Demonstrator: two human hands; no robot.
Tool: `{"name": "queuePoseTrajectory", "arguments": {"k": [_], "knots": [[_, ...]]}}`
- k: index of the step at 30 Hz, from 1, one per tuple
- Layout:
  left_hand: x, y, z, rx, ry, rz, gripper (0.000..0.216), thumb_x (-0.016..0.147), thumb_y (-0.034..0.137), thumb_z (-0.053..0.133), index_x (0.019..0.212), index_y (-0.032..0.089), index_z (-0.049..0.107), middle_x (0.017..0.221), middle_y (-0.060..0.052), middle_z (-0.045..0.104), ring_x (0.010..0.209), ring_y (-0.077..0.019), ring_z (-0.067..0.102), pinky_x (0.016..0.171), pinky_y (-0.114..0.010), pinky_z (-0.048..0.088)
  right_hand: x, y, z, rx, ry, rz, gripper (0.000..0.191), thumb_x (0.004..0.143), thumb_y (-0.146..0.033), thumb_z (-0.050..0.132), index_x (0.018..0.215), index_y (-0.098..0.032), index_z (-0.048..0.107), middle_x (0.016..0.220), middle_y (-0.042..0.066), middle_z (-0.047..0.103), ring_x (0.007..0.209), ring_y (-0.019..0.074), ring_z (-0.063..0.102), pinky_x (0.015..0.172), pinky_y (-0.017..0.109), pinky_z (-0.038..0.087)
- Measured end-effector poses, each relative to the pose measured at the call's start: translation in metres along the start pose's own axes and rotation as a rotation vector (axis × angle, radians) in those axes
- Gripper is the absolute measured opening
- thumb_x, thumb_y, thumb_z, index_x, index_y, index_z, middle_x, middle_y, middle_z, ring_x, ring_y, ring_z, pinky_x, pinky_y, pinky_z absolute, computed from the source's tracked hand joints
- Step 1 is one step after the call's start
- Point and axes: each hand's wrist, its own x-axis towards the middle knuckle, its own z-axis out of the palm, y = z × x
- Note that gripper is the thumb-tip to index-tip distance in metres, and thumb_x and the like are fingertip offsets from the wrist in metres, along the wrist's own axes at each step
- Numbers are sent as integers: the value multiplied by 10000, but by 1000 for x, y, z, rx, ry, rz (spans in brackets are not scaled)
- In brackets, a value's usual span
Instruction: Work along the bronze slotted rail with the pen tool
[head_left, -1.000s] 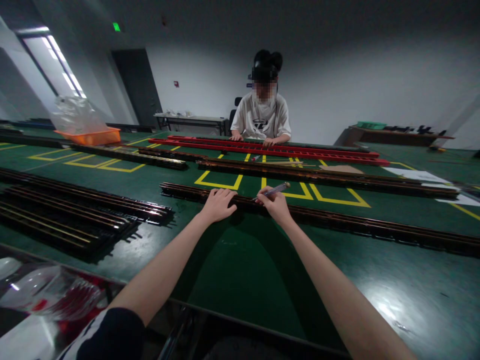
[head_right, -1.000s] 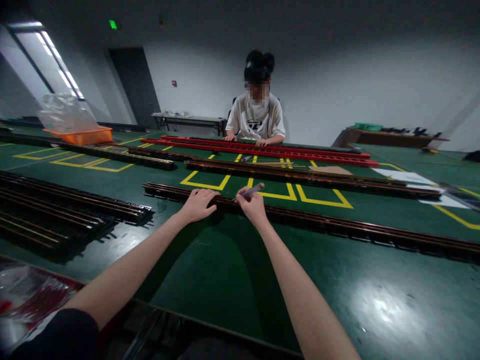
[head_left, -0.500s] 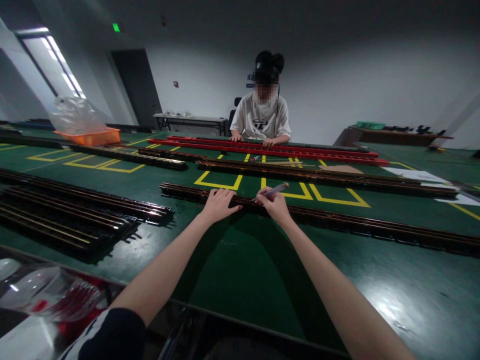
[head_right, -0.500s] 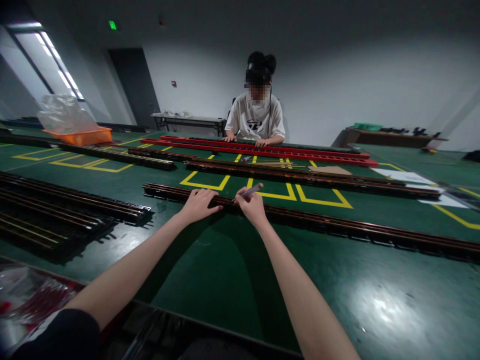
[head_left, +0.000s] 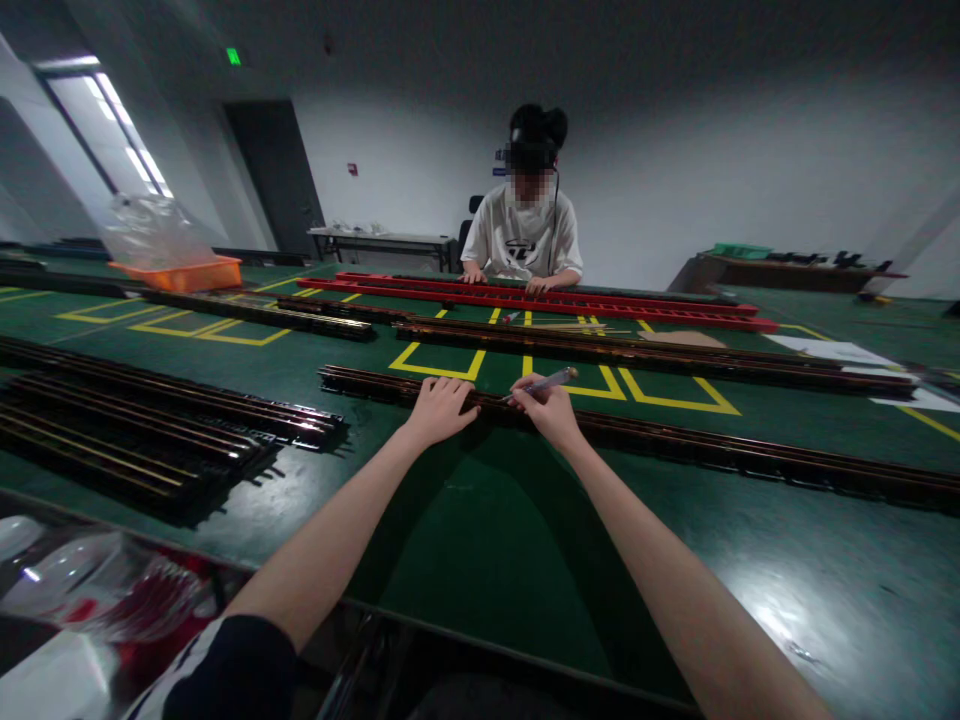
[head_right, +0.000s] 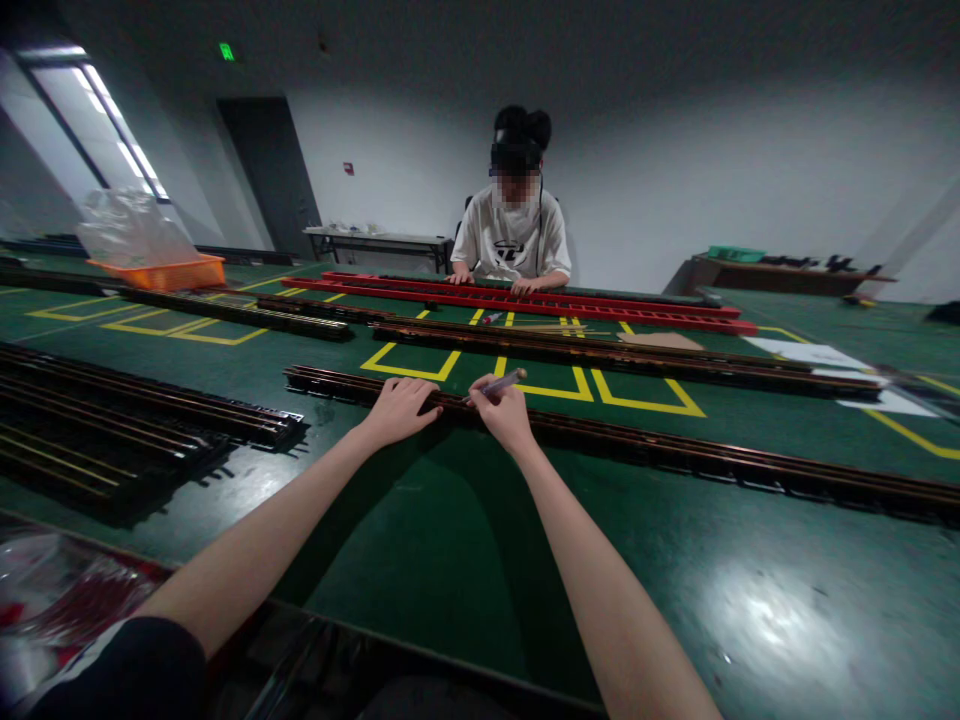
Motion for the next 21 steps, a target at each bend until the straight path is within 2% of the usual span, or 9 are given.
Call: {"name": "queuePoseTrajectory", "arguments": {"k": [8, 21], "knots": [[-1, -4, 5, 5, 66, 27, 317, 866, 296, 451, 1149, 204, 560, 1182, -77, 621, 1103, -263, 523, 930, -433, 340, 0, 0, 1, 2, -2, -11, 92, 742, -291, 590, 716, -203, 602, 674, 16, 664, 674, 183, 640, 670, 328, 504], [0, -4, 5, 0, 48, 37, 342, 868, 177, 384, 1154, 201, 569, 1176, -71, 621, 1106, -240, 520, 950, -426, 339, -1, -2, -1, -9, -27, 15, 85, 764, -275, 603, 738, -194, 603, 729, 30, 662, 740, 198, 648, 735, 382, 520]]}}
